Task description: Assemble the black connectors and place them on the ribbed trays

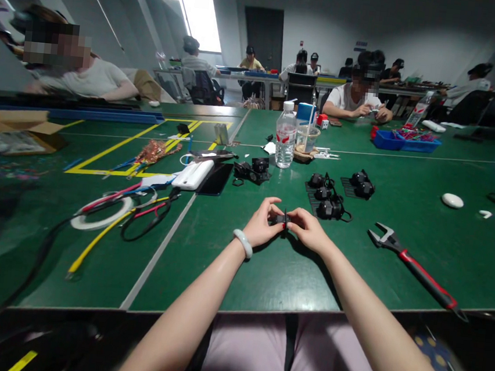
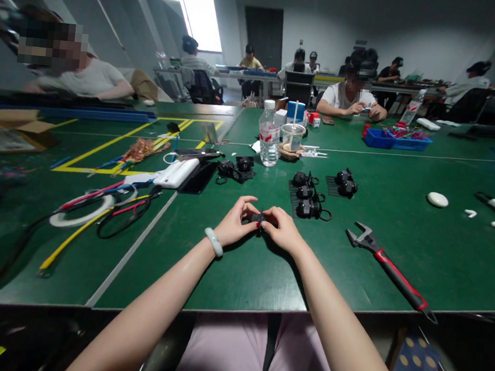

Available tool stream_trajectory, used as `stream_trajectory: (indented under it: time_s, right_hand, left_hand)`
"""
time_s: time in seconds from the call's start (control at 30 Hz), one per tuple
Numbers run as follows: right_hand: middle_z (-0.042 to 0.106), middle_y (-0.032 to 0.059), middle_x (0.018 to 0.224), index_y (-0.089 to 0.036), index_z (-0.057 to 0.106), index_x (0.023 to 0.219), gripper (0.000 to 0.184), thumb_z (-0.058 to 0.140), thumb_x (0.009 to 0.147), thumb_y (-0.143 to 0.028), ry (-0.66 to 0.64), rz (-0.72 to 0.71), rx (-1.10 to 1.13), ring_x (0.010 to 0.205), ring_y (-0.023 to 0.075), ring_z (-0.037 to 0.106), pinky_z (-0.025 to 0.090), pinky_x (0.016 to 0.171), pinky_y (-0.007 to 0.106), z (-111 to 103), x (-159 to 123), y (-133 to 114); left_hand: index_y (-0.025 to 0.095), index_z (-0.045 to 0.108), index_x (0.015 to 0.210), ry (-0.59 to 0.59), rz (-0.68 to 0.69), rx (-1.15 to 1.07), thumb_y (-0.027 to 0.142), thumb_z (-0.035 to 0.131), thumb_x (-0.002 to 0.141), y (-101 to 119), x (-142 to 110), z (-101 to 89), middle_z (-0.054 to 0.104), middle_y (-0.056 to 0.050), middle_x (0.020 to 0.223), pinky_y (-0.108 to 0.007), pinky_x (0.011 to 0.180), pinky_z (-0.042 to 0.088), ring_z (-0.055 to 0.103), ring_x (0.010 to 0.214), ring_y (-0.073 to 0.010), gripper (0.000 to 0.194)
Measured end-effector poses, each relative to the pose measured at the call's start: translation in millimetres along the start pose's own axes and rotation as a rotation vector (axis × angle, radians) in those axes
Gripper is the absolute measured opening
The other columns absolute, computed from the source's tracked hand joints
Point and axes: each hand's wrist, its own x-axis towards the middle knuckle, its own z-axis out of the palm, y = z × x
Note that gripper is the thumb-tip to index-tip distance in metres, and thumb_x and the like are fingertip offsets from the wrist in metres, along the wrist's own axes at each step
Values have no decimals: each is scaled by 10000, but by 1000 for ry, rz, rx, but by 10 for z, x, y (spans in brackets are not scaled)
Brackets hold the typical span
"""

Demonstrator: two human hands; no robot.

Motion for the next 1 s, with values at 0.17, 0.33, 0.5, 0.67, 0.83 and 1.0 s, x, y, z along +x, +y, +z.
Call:
stream_trajectory:
  time_s: [0.17,0.33,0.5,0.67,0.83,1.0]
  right_hand:
    - [492,12,795,-177,499,875,144,469,747,-233,-3,-15,-122,743,132,461,374,682,264,0,-7,-57]
    - [469,38,859,-182,458,916,151,379,793,-218,-25,-51,-164,828,153,439,364,747,288,57,-18,-82]
    - [462,75,922,-174,435,972,199,321,819,-234,-22,-72,-272,869,180,419,351,780,328,113,-34,-97]
    - [480,82,891,-173,452,969,241,275,838,-271,13,-70,-396,815,192,414,349,739,343,158,-52,-97]
    - [484,79,856,-172,464,943,267,238,852,-282,40,-74,-446,789,187,415,341,725,335,189,-62,-84]
    - [491,71,819,-171,480,896,286,214,862,-271,58,-90,-466,759,179,419,334,722,334,197,-66,-106]
  left_hand:
    - [187,338,1100,8,-3,2,135,579,642,-3,3,5,528,-11,819,-295,764,403,516,786,-119,520]
    - [190,341,1095,3,-3,-9,132,578,643,8,-7,-11,522,-9,814,-295,765,404,512,782,-119,514]
    - [187,349,1087,28,16,-14,130,572,644,5,-28,-15,524,-9,810,-289,754,407,512,765,-114,499]
    - [185,357,1079,36,19,-25,118,575,635,3,-48,-11,525,-7,801,-292,755,407,510,761,-116,499]
    - [187,354,1080,40,28,-10,129,570,644,7,-55,-3,521,-9,808,-293,757,407,505,761,-115,490]
    - [184,359,1076,48,20,-15,124,573,636,10,-47,2,518,-4,796,-291,749,408,505,757,-115,492]
